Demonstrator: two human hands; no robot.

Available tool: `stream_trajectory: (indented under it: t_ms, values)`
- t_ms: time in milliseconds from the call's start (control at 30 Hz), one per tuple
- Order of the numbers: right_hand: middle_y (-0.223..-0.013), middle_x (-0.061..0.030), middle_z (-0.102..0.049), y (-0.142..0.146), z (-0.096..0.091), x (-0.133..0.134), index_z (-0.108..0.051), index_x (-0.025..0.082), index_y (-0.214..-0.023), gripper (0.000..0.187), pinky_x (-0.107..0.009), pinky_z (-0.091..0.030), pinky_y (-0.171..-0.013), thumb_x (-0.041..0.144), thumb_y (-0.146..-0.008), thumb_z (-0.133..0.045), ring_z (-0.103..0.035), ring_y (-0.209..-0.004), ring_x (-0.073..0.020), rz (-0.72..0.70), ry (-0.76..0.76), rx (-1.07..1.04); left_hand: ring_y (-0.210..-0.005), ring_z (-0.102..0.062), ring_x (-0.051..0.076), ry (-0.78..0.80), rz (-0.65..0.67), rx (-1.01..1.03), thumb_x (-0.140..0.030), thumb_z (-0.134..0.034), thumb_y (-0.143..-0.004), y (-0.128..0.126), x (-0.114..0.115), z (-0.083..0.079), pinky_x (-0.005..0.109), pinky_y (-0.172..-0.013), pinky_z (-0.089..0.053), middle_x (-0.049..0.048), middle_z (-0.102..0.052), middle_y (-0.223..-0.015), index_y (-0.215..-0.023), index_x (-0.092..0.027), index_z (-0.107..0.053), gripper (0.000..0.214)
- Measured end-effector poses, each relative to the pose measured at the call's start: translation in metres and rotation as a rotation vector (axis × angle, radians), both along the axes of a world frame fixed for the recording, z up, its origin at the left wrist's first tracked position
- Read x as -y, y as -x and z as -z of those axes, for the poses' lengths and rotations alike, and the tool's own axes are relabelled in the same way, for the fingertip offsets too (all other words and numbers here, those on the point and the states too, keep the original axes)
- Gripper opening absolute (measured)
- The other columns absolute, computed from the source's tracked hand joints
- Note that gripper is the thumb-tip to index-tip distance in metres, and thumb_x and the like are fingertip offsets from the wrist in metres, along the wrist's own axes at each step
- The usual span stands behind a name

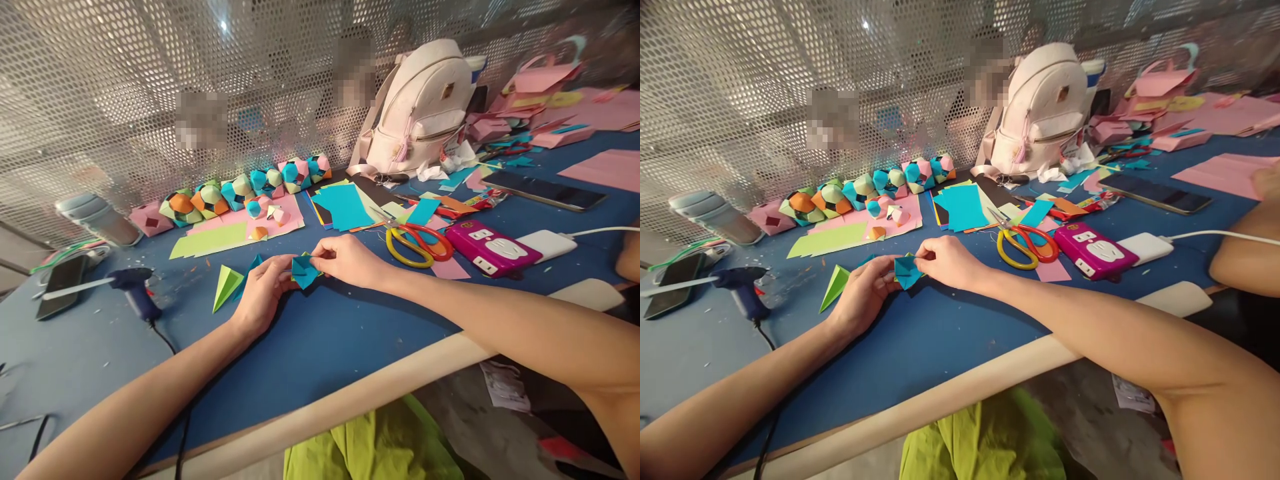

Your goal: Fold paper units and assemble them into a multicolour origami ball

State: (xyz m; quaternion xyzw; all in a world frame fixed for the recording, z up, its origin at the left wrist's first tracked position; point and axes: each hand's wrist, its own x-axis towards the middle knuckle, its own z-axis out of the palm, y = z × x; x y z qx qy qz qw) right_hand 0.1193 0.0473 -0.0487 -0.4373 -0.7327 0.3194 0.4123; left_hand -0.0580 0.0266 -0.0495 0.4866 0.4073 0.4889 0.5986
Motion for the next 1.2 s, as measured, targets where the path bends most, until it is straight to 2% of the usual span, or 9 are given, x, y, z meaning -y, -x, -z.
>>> stream_trajectory:
  t_ms: [100, 233, 400, 667, 767, 867, 967, 1100, 1200]
  values:
    - [-0.057, 0.0016, -0.060, -0.002, -0.001, 0.001, -0.060, 0.015, -0.064, 0.012, -0.021, -0.038, -0.055, 0.014, -0.075, -0.059, -0.052, -0.055, -0.0090, -0.011, -0.073, 0.049, -0.065, -0.060, 0.013, -0.057, 0.015, -0.159, -0.034, -0.073, -0.070, 0.002, -0.001, 0.003, 0.029, -0.067, -0.049, 0.0018, -0.068, -0.077, -0.091, -0.014, -0.069, 0.030]
    - [-0.059, 0.0015, -0.059, 0.000, -0.001, 0.006, -0.059, 0.015, -0.063, 0.013, -0.021, -0.036, -0.056, 0.011, -0.075, -0.059, -0.049, -0.055, -0.0086, -0.038, -0.207, 0.130, -0.053, -0.053, 0.010, -0.163, -0.040, -0.409, -0.027, -0.072, -0.068, 0.001, 0.000, 0.006, 0.023, -0.054, -0.041, -0.0037, -0.060, -0.059, -0.084, -0.016, -0.068, 0.020]
    - [-0.064, 0.0003, -0.060, 0.004, 0.002, 0.011, -0.057, 0.016, -0.064, 0.014, -0.022, -0.034, -0.056, 0.009, -0.076, -0.057, -0.046, -0.056, -0.0086, -0.092, -0.376, 0.200, -0.047, -0.049, 0.011, -0.189, -0.087, -0.503, -0.023, -0.066, -0.065, 0.000, 0.002, 0.007, 0.022, -0.047, -0.033, -0.0044, -0.054, -0.049, -0.070, -0.018, -0.063, 0.007]
    - [-0.068, -0.0025, -0.059, 0.003, 0.004, 0.016, -0.059, 0.015, -0.069, 0.015, -0.024, -0.034, -0.056, 0.010, -0.082, -0.051, -0.048, -0.059, -0.0108, -0.152, -0.518, 0.306, -0.055, -0.045, 0.009, -0.313, -0.080, -0.654, -0.019, -0.060, -0.065, -0.002, 0.009, 0.000, 0.021, -0.052, -0.036, -0.0043, -0.056, -0.060, -0.066, -0.017, -0.060, 0.003]
    - [-0.072, -0.0029, -0.061, 0.004, -0.001, 0.018, -0.059, 0.016, -0.073, 0.014, -0.023, -0.038, -0.060, 0.017, -0.085, -0.052, -0.051, -0.063, -0.0112, -0.106, -0.439, 0.166, -0.050, -0.044, 0.008, -0.248, -0.155, -0.605, -0.021, -0.061, -0.064, -0.003, 0.009, -0.001, 0.021, -0.048, -0.034, -0.0056, -0.052, -0.055, -0.062, -0.018, -0.055, 0.008]
    - [-0.072, -0.0018, -0.061, 0.002, -0.008, 0.015, -0.058, 0.016, -0.073, 0.019, -0.023, -0.041, -0.061, 0.025, -0.087, -0.050, -0.053, -0.062, -0.0107, -0.029, -0.239, -0.003, -0.047, -0.049, 0.009, -0.142, -0.217, -0.447, -0.023, -0.064, -0.064, -0.003, 0.007, 0.000, 0.022, -0.047, -0.037, -0.0061, -0.053, -0.053, -0.062, -0.019, -0.049, 0.016]
    - [-0.066, 0.0004, -0.059, 0.000, -0.011, 0.012, -0.056, 0.016, -0.070, 0.018, -0.022, -0.041, -0.058, 0.024, -0.085, -0.050, -0.052, -0.058, -0.0096, -0.007, -0.103, -0.061, -0.049, -0.055, 0.012, -0.080, -0.243, -0.310, -0.023, -0.066, -0.063, -0.004, 0.004, -0.001, 0.023, -0.049, -0.041, -0.0059, -0.055, -0.052, -0.062, -0.019, -0.047, 0.019]
    - [-0.064, 0.0014, -0.059, 0.001, -0.008, 0.013, -0.056, 0.016, -0.069, 0.010, -0.022, -0.041, -0.058, 0.018, -0.078, -0.055, -0.051, -0.056, -0.0091, -0.043, -0.085, -0.047, -0.050, -0.057, 0.013, -0.055, -0.247, -0.256, -0.022, -0.067, -0.063, -0.004, 0.002, 0.000, 0.023, -0.049, -0.043, -0.0052, -0.058, -0.052, -0.062, -0.020, -0.047, 0.020]
    - [-0.066, 0.0007, -0.061, 0.007, -0.005, 0.016, -0.059, 0.016, -0.074, 0.009, -0.023, -0.042, -0.058, 0.023, -0.079, -0.057, -0.052, -0.057, -0.0096, -0.064, -0.076, -0.009, -0.047, -0.054, 0.012, -0.089, -0.245, -0.271, -0.022, -0.066, -0.063, -0.003, 0.003, 0.001, 0.023, -0.048, -0.043, -0.0053, -0.058, -0.052, -0.062, -0.020, -0.047, 0.019]
